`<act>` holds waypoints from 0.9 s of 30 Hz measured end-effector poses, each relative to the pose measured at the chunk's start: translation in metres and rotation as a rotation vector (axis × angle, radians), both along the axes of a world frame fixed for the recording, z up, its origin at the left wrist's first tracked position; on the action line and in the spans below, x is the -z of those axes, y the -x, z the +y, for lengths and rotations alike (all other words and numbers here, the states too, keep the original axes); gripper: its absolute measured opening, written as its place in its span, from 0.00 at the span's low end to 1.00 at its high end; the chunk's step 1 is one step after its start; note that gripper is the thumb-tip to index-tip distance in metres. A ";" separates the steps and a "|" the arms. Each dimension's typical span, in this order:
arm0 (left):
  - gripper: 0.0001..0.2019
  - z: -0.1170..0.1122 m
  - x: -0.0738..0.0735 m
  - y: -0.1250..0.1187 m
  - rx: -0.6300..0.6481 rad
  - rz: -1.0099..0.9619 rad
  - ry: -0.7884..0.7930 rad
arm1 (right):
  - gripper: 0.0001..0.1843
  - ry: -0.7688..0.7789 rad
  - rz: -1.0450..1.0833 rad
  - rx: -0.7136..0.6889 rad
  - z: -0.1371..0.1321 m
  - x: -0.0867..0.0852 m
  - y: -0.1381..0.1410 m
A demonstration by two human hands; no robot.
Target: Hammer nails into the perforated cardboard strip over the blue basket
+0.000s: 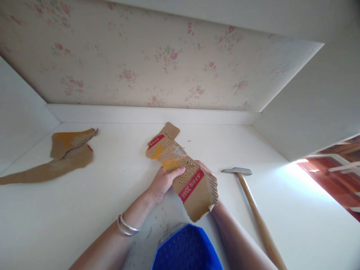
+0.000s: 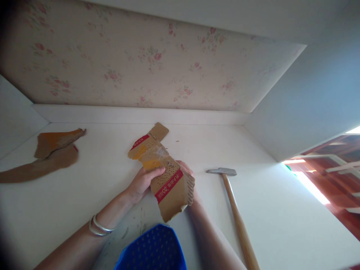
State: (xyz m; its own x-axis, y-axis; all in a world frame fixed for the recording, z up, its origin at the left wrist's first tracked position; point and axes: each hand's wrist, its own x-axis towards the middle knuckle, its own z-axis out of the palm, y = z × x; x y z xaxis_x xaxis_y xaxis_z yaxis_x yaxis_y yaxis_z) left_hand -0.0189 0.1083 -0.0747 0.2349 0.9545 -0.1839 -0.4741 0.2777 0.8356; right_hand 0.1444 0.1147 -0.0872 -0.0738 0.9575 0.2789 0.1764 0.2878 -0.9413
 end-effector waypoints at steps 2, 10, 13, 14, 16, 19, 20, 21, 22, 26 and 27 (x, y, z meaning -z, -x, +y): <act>0.18 0.000 0.000 -0.001 -0.010 -0.018 0.013 | 0.13 0.020 0.032 -0.002 0.001 0.000 0.001; 0.19 0.001 -0.007 -0.003 -0.164 -0.110 0.150 | 0.12 -0.040 0.096 0.236 0.008 0.007 -0.006; 0.19 0.002 -0.006 -0.003 -0.206 -0.046 0.100 | 0.09 -0.093 0.093 0.402 0.009 0.001 -0.015; 0.19 0.002 -0.005 -0.004 -0.221 -0.004 0.063 | 0.09 -0.121 0.073 0.441 0.008 -0.003 -0.018; 0.17 0.002 -0.002 -0.006 -0.252 0.105 -0.003 | 0.08 -0.187 0.001 0.471 0.004 -0.015 -0.022; 0.16 0.001 -0.002 -0.009 -0.240 0.239 -0.095 | 0.10 -0.261 -0.175 0.375 -0.006 -0.031 -0.021; 0.15 0.001 -0.002 -0.010 -0.225 0.264 -0.126 | 0.11 -0.280 -0.238 0.318 -0.008 -0.034 -0.019; 0.15 0.000 -0.003 -0.010 -0.210 0.279 -0.149 | 0.12 -0.298 -0.295 0.260 -0.009 -0.035 -0.017; 0.14 -0.001 -0.003 -0.011 -0.202 0.286 -0.160 | 0.12 -0.317 -0.345 0.207 -0.010 -0.035 -0.014; 0.12 -0.003 -0.004 -0.011 -0.207 0.303 -0.146 | 0.14 -0.384 -0.468 0.087 -0.008 -0.027 -0.007; 0.12 -0.003 -0.003 -0.011 -0.203 0.315 -0.161 | 0.14 -0.394 -0.486 0.081 -0.008 -0.026 -0.007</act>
State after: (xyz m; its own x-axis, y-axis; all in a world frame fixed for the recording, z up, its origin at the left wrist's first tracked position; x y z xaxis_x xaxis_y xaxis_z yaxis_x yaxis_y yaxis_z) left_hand -0.0082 0.1049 -0.0715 -0.0057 0.9981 -0.0616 -0.2200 0.0588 0.9737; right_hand 0.1513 0.1069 -0.0617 -0.2125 0.7978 0.5643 0.5932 0.5642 -0.5743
